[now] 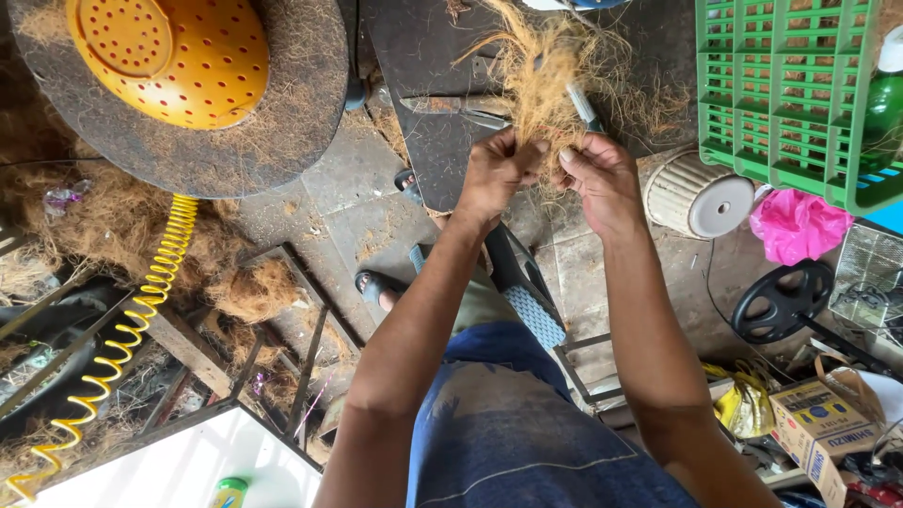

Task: The person holds a coconut shell and sprays it with a paint gun, then rubs the surface with a green bottle, and finally attaches loose coconut fibers by hand. The person repeats spraying and rubbing actions on the same shell throughout the clip.

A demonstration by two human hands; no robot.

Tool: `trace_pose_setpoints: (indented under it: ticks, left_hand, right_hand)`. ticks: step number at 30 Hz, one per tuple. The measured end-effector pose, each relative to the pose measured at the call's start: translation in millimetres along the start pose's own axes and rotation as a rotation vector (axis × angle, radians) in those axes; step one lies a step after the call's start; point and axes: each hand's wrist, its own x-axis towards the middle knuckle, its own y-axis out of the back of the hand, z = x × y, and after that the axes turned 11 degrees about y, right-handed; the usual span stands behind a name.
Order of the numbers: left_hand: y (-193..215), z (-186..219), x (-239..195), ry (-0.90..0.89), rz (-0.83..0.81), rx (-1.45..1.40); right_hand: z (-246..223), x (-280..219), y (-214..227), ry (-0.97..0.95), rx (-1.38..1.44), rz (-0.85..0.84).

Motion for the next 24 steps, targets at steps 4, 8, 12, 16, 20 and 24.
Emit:
trace_pose_setpoints:
  ticks: [4,8,12,16,20,24]
  left_hand:
    - [-6,23,-17,0.146,0.018,-0.243]
    - [-9,37,-22,0.164,0.039,-0.325]
    - [-13,40,-21,0.149,0.039,-0.343]
    - [-8,33,-19,0.174,0.017,-0.360]
    - [-4,30,-15,0.111,-0.003,-0.290]
    - [-12,43,-26,-0.012,0.046,0.175]
  right_hand:
    - [9,2,14,0.033,-0.035,0.027]
    - [9,7,21,0.082,-0.074,0.027]
    - [-5,6,9,0.104,-0.116,0.037]
    - [-14,8,6,0.131,-0.136,0.071]
    - [-1,17,16,0.274,-0.314,0.057]
    - [-12,15,5,0.443,-0.463,0.057]
